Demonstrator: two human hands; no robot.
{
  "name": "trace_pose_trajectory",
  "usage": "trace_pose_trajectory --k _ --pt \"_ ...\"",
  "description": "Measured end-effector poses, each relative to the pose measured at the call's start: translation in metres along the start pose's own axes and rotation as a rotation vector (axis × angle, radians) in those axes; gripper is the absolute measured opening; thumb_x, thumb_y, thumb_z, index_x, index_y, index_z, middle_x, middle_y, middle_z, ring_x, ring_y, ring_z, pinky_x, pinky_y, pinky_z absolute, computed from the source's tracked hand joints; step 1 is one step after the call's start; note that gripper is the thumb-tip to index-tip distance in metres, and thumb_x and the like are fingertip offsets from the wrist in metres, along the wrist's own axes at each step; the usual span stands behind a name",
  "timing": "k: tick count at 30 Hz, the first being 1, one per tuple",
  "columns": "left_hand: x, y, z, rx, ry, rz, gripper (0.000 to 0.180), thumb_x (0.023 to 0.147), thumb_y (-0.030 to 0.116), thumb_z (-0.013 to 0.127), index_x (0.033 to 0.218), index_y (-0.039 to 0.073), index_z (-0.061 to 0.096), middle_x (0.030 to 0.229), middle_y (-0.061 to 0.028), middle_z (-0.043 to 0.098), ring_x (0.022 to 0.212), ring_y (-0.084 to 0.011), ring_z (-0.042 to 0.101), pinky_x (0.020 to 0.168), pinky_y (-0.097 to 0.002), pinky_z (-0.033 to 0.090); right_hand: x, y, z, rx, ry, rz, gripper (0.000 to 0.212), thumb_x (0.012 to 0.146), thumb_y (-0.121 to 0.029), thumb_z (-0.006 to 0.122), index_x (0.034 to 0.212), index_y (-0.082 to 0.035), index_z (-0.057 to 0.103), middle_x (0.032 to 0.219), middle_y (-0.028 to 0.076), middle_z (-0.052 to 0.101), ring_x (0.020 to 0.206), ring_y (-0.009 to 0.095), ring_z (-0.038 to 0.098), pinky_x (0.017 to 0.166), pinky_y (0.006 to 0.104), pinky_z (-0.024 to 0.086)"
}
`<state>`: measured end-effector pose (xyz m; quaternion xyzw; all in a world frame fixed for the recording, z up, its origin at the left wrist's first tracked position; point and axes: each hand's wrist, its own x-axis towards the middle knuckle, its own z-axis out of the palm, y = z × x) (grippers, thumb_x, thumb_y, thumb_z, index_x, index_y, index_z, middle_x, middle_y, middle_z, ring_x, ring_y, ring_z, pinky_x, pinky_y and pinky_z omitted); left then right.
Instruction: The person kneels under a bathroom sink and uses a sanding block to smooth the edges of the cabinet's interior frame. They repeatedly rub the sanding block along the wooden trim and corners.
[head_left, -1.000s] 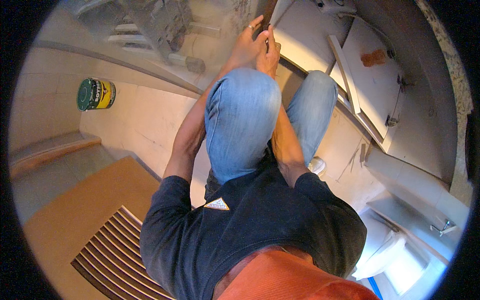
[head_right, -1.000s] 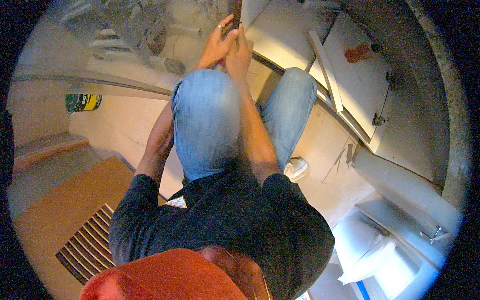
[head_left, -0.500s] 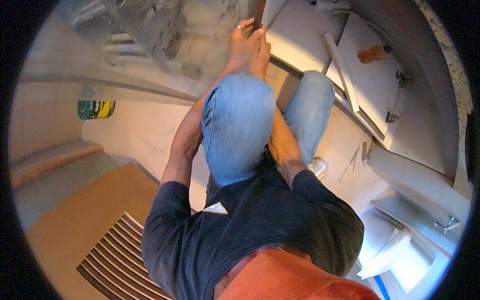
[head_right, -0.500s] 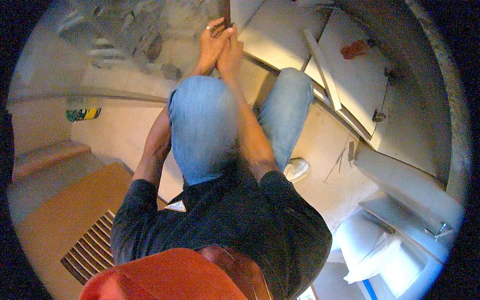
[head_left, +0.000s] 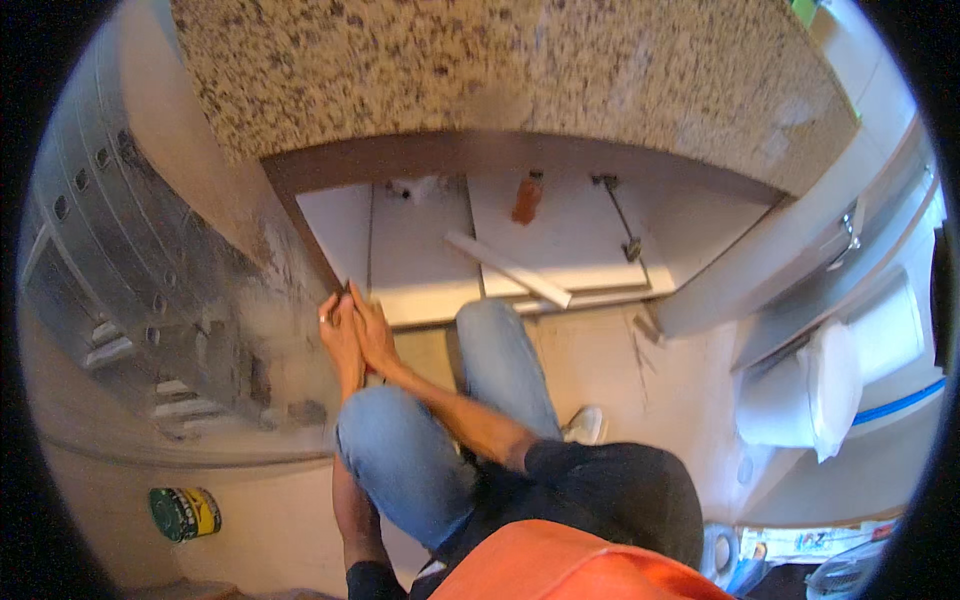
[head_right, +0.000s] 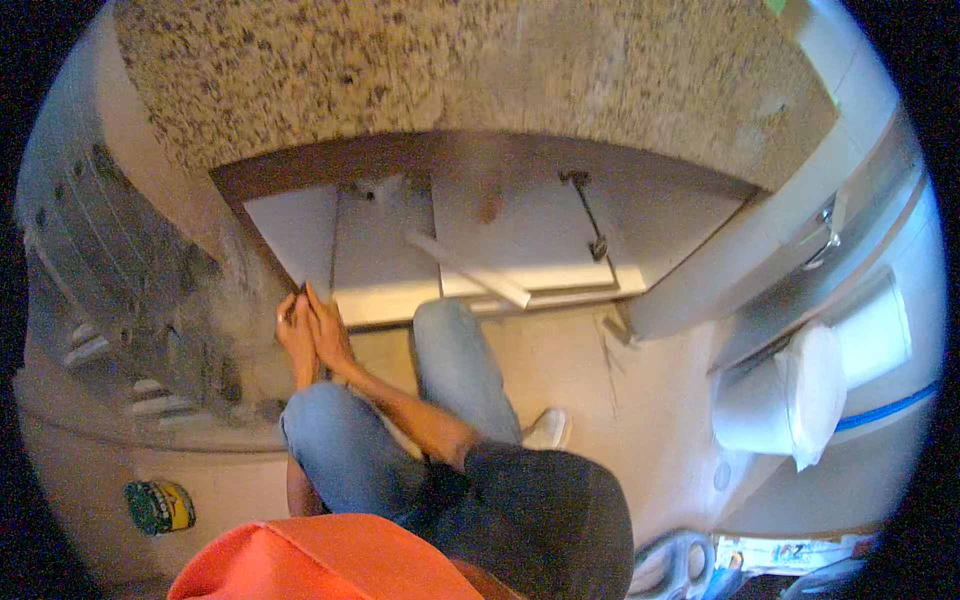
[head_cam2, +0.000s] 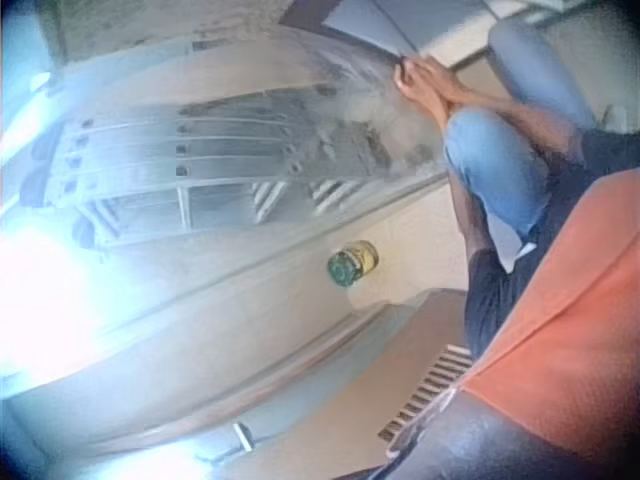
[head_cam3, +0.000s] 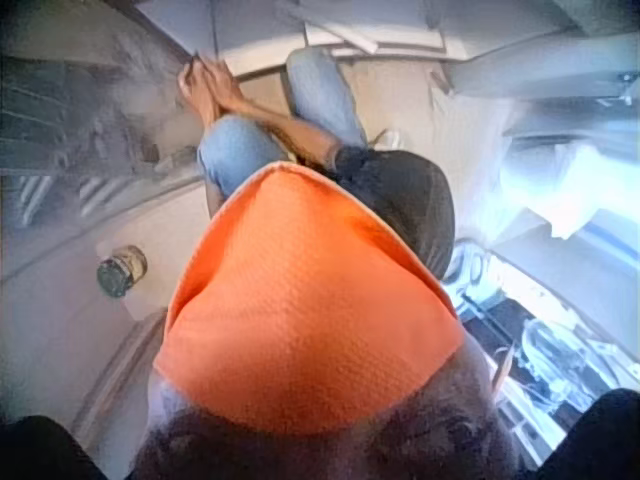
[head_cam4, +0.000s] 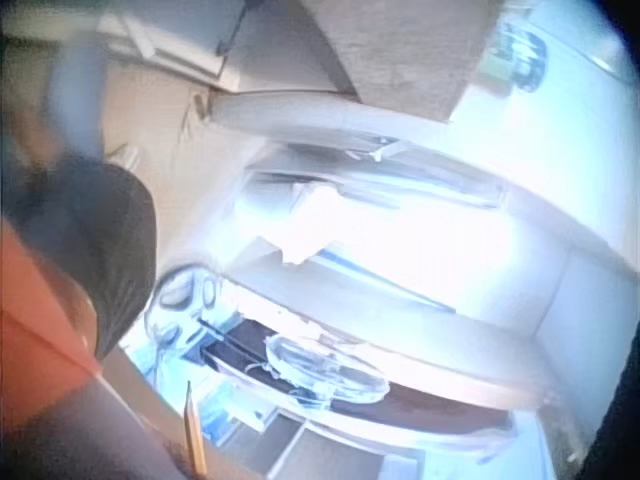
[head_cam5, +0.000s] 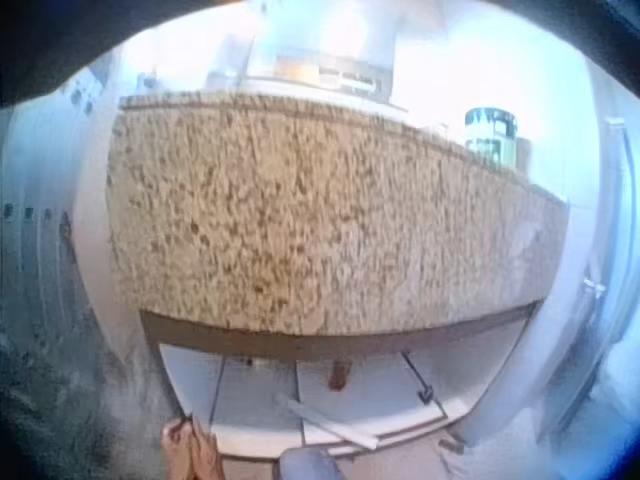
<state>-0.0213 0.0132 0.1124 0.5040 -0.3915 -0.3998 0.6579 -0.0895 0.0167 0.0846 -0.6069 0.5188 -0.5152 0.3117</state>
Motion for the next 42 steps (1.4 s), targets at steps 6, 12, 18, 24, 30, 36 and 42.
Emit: trace_pose_trajectory --k 6,12,18,24,30,36,42 --pt "0.007 -0.004 -0.007 0.140 -0.047 0.098 0.052 0.097 0.027 0.072 0.134 -0.006 0.053 0.120 -0.0188 0.065 0.111 -0.0248 0.063 0.094 -0.0349 0.052 0.006 -0.007 -0.012 0.057 0.029 -0.049 0.054 0.104 -0.033 0.049 0.156 -0.017 0.040 0.115 0.034 0.059 0.107 0.050 0.056 0.095 0.0534 0.046" --pt "0.011 -0.001 0.002 0.316 -0.058 0.223 0.062 0.096 0.028 0.071 0.140 -0.008 0.047 0.133 -0.0304 0.057 0.126 -0.0349 0.058 0.101 -0.0409 0.049 -0.033 0.005 -0.018 0.092 0.001 0.278 0.054 0.106 -0.036 0.049 0.156 -0.017 0.040 0.120 0.026 0.059 0.118 0.038 0.055 0.103 0.0458 0.043" --pt "0.008 0.005 0.006 0.467 -0.044 0.215 0.050 0.098 0.025 0.068 0.131 -0.009 0.052 0.110 -0.0256 0.069 0.101 -0.0302 0.070 0.086 -0.0378 0.056 -0.066 0.023 -0.019 0.080 0.106 0.243 0.055 0.102 -0.037 0.054 0.153 -0.018 0.044 0.111 0.028 0.062 0.105 0.044 0.059 0.094 0.0517 0.046" --pt "0.014 0.005 0.010 0.624 0.011 0.388 0.047 0.099 0.025 0.068 0.125 -0.011 0.055 0.099 -0.0240 0.071 0.092 -0.0277 0.072 0.079 -0.0372 0.058 -0.067 0.022 -0.017 0.119 0.011 0.310 0.057 0.102 -0.038 0.055 0.154 -0.019 0.043 0.118 0.028 0.059 0.112 0.043 0.058 0.098 0.0490 0.045" --pt "0.008 0.014 0.013 0.737 0.019 0.385 0.046 0.098 0.026 0.068 0.123 -0.010 0.055 0.091 -0.0235 0.071 0.086 -0.0279 0.072 0.074 -0.0386 0.057 -0.076 0.022 -0.013 0.088 0.000 0.304 0.058 0.102 -0.037 0.056 0.155 -0.016 0.043 0.118 0.027 0.058 0.112 0.041 0.058 0.099 0.0453 0.045" --pt "0.012 0.011 0.011 0.775 0.036 0.386 0.039 0.098 0.023 0.067 0.124 -0.004 0.056 0.089 -0.0265 0.071 0.078 -0.0364 0.071 0.069 -0.0435 0.054 -0.067 0.026 -0.017 0.163 0.052 0.263 0.054 0.100 -0.029 0.057 0.150 -0.010 0.048 0.129 0.026 0.061 0.118 0.042 0.057 0.104 0.0487 0.043" --pt "0.005 -0.001 -0.007 0.570 -0.013 0.408 0.042 0.101 0.024 0.062 0.133 -0.001 0.055 0.105 -0.0251 0.072 0.098 -0.0345 0.071 0.084 -0.0423 0.054 -0.049 0.025 -0.021 0.126 0.049 0.074 0.058 0.102 -0.034 0.053 0.152 -0.006 0.045 0.135 0.026 0.057 0.126 0.040 0.053 0.108 0.0451 0.041"
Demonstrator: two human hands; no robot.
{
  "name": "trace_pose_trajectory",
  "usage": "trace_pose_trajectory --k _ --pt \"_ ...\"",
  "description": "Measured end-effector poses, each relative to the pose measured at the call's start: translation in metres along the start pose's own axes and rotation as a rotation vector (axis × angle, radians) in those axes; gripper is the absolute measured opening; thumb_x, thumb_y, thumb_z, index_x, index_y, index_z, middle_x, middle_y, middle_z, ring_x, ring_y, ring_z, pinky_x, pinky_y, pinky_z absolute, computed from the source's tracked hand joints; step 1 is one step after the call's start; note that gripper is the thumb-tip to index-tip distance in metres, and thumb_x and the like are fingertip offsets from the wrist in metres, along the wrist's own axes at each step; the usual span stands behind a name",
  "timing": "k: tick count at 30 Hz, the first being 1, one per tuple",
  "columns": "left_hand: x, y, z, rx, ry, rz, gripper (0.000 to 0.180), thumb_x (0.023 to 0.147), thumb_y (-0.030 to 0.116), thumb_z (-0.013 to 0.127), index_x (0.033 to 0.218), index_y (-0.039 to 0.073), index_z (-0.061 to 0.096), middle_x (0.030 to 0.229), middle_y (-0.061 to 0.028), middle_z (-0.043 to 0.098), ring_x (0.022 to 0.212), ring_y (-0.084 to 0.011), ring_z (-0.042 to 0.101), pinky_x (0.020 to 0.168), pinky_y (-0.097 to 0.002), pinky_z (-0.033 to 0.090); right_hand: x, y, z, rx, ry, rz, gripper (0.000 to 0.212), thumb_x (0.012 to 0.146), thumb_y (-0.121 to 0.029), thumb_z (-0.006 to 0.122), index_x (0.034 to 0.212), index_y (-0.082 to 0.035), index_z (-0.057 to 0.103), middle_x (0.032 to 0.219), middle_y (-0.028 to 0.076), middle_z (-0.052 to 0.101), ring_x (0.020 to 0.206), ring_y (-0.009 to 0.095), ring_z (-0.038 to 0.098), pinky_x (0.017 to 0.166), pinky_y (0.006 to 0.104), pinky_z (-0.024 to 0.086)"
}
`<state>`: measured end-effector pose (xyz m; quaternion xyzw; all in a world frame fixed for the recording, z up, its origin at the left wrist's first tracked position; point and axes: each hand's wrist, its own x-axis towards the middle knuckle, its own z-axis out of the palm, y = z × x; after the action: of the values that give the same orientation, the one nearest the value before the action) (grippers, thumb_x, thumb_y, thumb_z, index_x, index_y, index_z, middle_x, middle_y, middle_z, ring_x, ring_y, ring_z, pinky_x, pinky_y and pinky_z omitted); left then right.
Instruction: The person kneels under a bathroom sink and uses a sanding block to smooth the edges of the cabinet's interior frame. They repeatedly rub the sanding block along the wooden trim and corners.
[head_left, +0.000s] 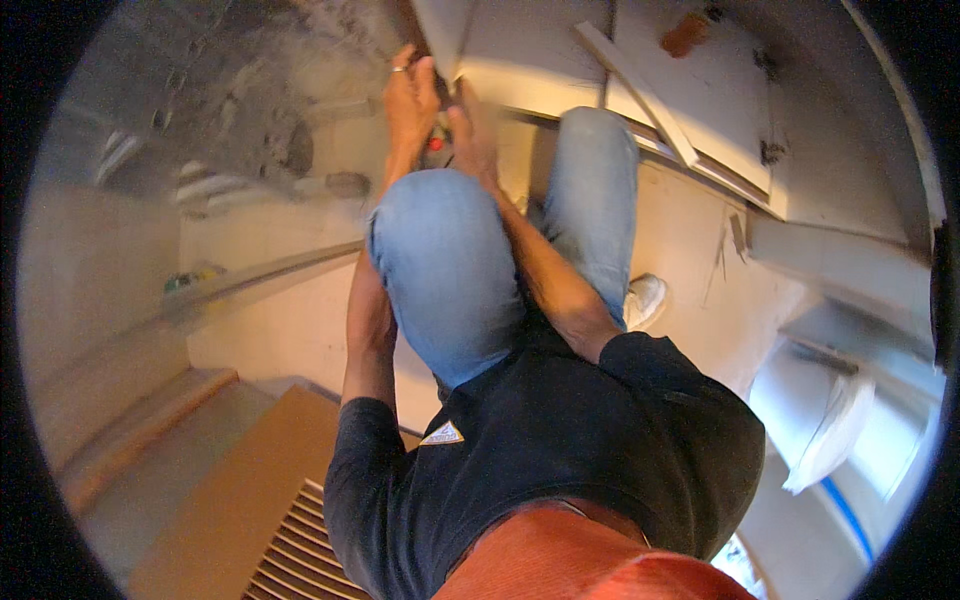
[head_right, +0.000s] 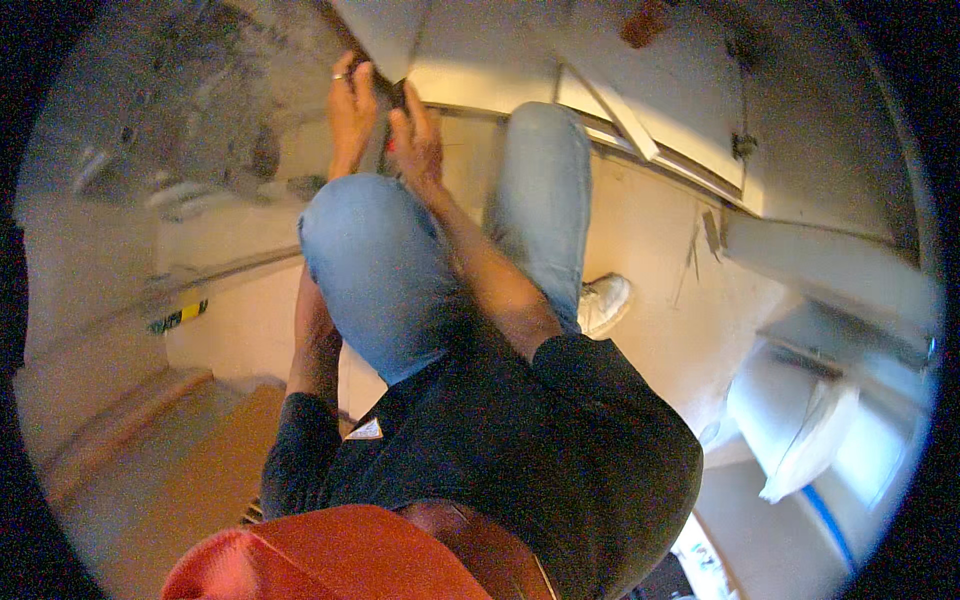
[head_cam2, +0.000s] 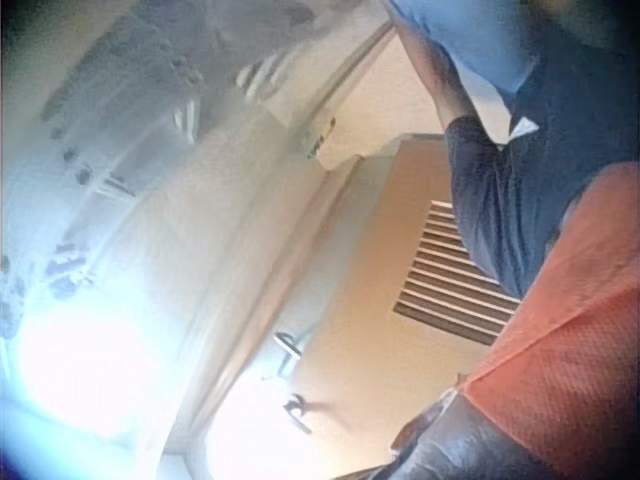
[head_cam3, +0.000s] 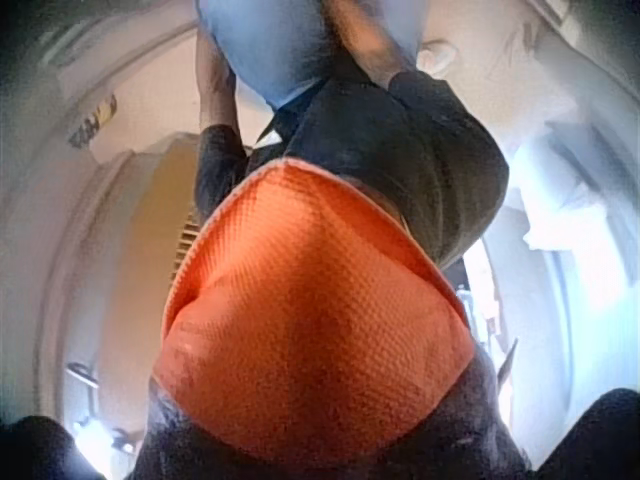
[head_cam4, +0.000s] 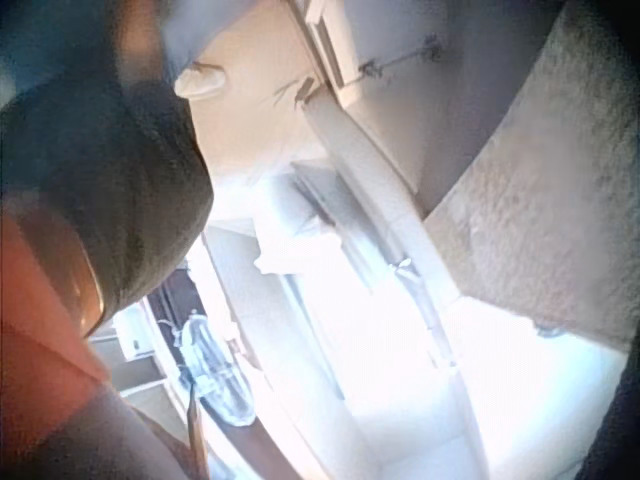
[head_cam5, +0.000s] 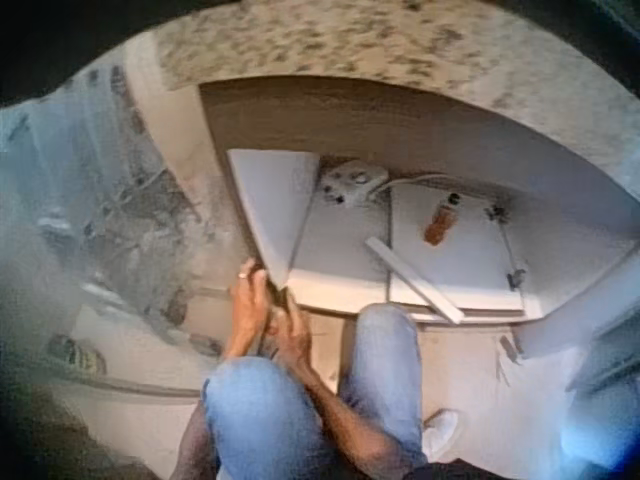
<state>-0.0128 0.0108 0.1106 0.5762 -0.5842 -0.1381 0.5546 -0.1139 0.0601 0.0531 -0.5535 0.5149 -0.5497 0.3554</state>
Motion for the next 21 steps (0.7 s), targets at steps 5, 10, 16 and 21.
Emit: trace_pose_trajectory --k 5,10,16,21 --pt "-0.021 -0.008 -0.003 -0.250 -0.116 -0.156 0.050 0.103 0.024 0.059 0.145 0.001 0.047 0.124 -0.0205 0.066 0.114 -0.0264 0.063 0.098 -0.0364 0.050 0.018 -0.010 0.006 -0.107 -0.051 -0.035 0.056 0.099 -0.030 0.057 0.151 -0.011 0.048 0.107 0.020 0.057 0.099 0.035 0.057 0.091 0.0438 0.047" --pt "-0.017 -0.011 -0.006 -0.460 -0.168 -0.242 0.050 0.103 0.021 0.060 0.147 0.001 0.045 0.123 -0.0133 0.065 0.111 -0.0187 0.060 0.095 -0.0309 0.049 0.024 -0.020 0.014 -0.136 -0.042 -0.047 0.054 0.098 -0.026 0.060 0.150 -0.019 0.051 0.103 0.016 0.054 0.095 0.033 0.058 0.087 0.0430 0.049" --pt "-0.015 -0.003 -0.010 -0.489 -0.181 -0.313 0.052 0.103 0.023 0.060 0.147 0.002 0.046 0.122 -0.0117 0.066 0.110 -0.0185 0.060 0.096 -0.0315 0.049 0.028 -0.021 0.014 -0.165 -0.046 -0.079 0.056 0.097 -0.024 0.062 0.151 -0.020 0.050 0.101 0.016 0.053 0.093 0.032 0.058 0.084 0.0414 0.050" --pt "-0.013 0.002 -0.013 -0.540 -0.188 -0.290 0.053 0.101 0.026 0.063 0.146 0.002 0.048 0.124 -0.0130 0.065 0.113 -0.0194 0.061 0.098 -0.0332 0.050 0.029 -0.017 0.014 -0.141 -0.055 -0.135 0.056 0.097 -0.023 0.062 0.151 -0.018 0.049 0.097 0.016 0.053 0.091 0.031 0.057 0.084 0.0413 0.050"
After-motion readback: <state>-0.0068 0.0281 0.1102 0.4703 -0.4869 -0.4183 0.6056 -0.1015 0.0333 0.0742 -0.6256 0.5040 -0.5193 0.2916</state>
